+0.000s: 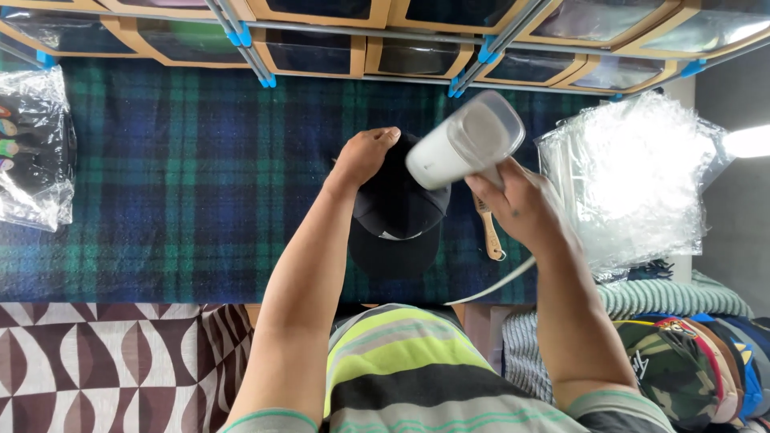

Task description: The person uses a handheld steamer to clean a black baseball cap placed on a plaid surface. After steaming, the person places the cap into a clear plastic bag and seals it.

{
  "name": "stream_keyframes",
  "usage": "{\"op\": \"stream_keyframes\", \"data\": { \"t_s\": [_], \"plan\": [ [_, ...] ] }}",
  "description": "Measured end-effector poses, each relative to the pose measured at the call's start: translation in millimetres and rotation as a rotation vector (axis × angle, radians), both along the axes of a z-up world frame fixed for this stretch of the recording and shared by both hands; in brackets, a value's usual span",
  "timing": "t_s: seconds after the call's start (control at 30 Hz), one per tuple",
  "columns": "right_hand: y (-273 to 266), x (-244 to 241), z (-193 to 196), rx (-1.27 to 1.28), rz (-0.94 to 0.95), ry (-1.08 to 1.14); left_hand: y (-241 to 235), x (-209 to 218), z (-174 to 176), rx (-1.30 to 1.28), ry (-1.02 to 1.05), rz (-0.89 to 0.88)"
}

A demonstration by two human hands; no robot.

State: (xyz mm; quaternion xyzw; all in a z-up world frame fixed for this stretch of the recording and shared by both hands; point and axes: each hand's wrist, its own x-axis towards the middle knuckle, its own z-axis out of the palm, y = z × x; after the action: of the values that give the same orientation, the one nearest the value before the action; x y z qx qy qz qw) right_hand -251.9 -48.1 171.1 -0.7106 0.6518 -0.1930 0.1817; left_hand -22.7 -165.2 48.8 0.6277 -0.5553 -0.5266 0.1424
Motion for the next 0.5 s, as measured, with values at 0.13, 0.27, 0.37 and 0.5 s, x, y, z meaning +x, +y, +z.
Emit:
{"op": "stream_keyframes", "data": {
  "t_s": [0.13, 0.27, 0.37, 0.5],
  "plan": [
    [-12.4, 11.9, 9.5, -0.061, 0.035, -0.008, -2.5, 0.1, -8.7, -0.008, -0.016, -0.016],
    [15.4, 7.3, 22.8, 0.025, 0.004, 0.018, 0.8, 1.0, 4.4, -0.002, 0.042, -0.011],
    [13.2, 9.0, 25.5, 0.07, 0.004, 0.041, 3.1, 7.9, 3.4, 0.022, 0.051, 0.006],
    [-34.8, 8.1, 7.2, 0.057, 0.061, -0.125, -3.9, -0.3, -6.5, -0.003, 0.027, 0.0]
  ]
}}
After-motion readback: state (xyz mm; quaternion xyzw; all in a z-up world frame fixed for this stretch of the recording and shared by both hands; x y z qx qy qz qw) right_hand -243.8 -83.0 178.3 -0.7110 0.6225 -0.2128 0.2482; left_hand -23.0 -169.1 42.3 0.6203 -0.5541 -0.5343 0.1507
